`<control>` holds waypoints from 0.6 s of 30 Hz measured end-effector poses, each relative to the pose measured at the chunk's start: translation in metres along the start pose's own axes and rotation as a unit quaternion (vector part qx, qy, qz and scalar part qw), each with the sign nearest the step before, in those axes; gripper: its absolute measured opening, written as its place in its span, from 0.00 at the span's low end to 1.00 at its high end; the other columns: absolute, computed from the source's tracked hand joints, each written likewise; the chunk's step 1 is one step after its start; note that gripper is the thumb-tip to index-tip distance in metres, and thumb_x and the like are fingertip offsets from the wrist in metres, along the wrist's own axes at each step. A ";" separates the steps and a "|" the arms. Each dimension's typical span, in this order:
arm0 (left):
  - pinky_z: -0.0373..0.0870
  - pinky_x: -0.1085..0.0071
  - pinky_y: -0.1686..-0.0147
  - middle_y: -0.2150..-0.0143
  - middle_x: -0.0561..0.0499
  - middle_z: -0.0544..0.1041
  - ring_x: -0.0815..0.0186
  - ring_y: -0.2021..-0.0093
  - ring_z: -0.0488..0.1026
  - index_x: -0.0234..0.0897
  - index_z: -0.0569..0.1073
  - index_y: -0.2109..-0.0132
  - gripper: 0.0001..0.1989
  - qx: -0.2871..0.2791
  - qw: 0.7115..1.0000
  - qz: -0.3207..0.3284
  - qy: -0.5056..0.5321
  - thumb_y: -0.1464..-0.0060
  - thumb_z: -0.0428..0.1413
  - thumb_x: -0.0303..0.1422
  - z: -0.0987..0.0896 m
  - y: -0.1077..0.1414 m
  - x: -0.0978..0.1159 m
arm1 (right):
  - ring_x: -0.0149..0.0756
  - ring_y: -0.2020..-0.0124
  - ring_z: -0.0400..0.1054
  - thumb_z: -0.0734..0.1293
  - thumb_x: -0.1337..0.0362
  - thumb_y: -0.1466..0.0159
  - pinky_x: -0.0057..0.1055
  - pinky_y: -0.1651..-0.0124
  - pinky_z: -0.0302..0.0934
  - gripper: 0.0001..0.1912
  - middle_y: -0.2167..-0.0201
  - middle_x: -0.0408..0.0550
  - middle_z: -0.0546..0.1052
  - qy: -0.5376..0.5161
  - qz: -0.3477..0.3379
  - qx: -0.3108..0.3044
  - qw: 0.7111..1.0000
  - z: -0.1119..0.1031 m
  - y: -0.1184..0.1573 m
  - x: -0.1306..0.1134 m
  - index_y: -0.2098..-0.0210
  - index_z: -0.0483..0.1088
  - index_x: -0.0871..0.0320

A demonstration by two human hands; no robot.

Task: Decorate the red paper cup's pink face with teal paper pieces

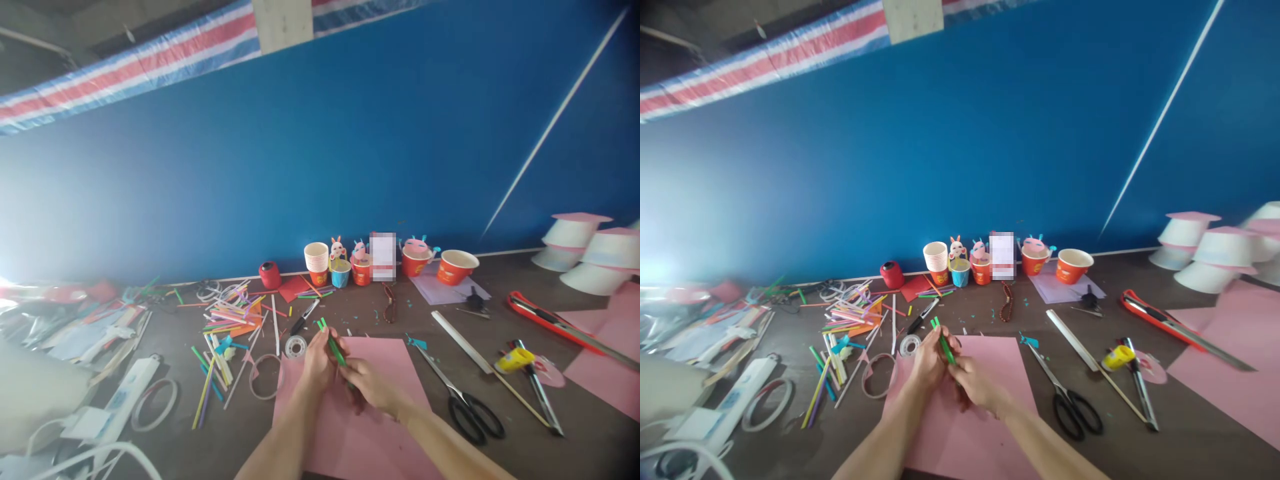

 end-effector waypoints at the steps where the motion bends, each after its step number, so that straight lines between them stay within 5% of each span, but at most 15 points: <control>1: 0.59 0.74 0.79 0.79 0.53 0.66 0.68 0.78 0.66 0.35 0.63 0.71 0.11 -0.004 0.999 -0.001 0.034 0.47 0.49 0.39 -0.001 -0.001 0.000 | 0.26 0.90 0.57 0.54 0.52 0.40 0.22 0.85 0.51 0.16 0.90 0.36 0.63 0.005 0.007 0.001 1.000 0.000 -0.001 0.002 0.74 0.56 0.58; 8: 0.60 0.73 0.73 0.82 0.59 0.52 0.74 0.82 0.55 0.34 0.61 0.72 0.09 -0.018 0.981 -0.036 0.190 0.46 0.48 0.33 -0.010 -0.005 0.003 | 0.26 0.90 0.56 0.52 0.54 0.39 0.22 0.86 0.48 0.15 0.90 0.36 0.63 0.063 -0.009 -0.012 0.998 0.005 -0.011 -0.002 0.74 0.55 0.58; 13: 0.56 0.75 0.76 0.83 0.59 0.49 0.75 0.83 0.50 0.34 0.62 0.73 0.11 -0.066 0.990 -0.016 0.124 0.46 0.48 0.36 -0.001 -0.005 0.005 | 0.26 0.90 0.55 0.52 0.51 0.39 0.23 0.86 0.48 0.19 0.90 0.38 0.63 0.083 -0.023 0.002 0.996 0.001 -0.010 0.001 0.77 0.58 0.58; 18: 0.55 0.74 0.76 0.83 0.60 0.49 0.76 0.83 0.49 0.35 0.62 0.72 0.12 -0.055 0.996 0.023 0.072 0.47 0.49 0.38 -0.001 -0.004 0.008 | 0.28 0.90 0.55 0.51 0.50 0.39 0.23 0.87 0.47 0.19 0.89 0.39 0.63 0.066 -0.009 0.013 0.998 0.000 -0.010 0.006 0.76 0.58 0.57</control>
Point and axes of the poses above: each hand's wrist, its own y-axis away from the middle knuckle, its own z-axis out of the palm, x = y × z, the point moved 9 cm from there along -y, towards the middle knuckle
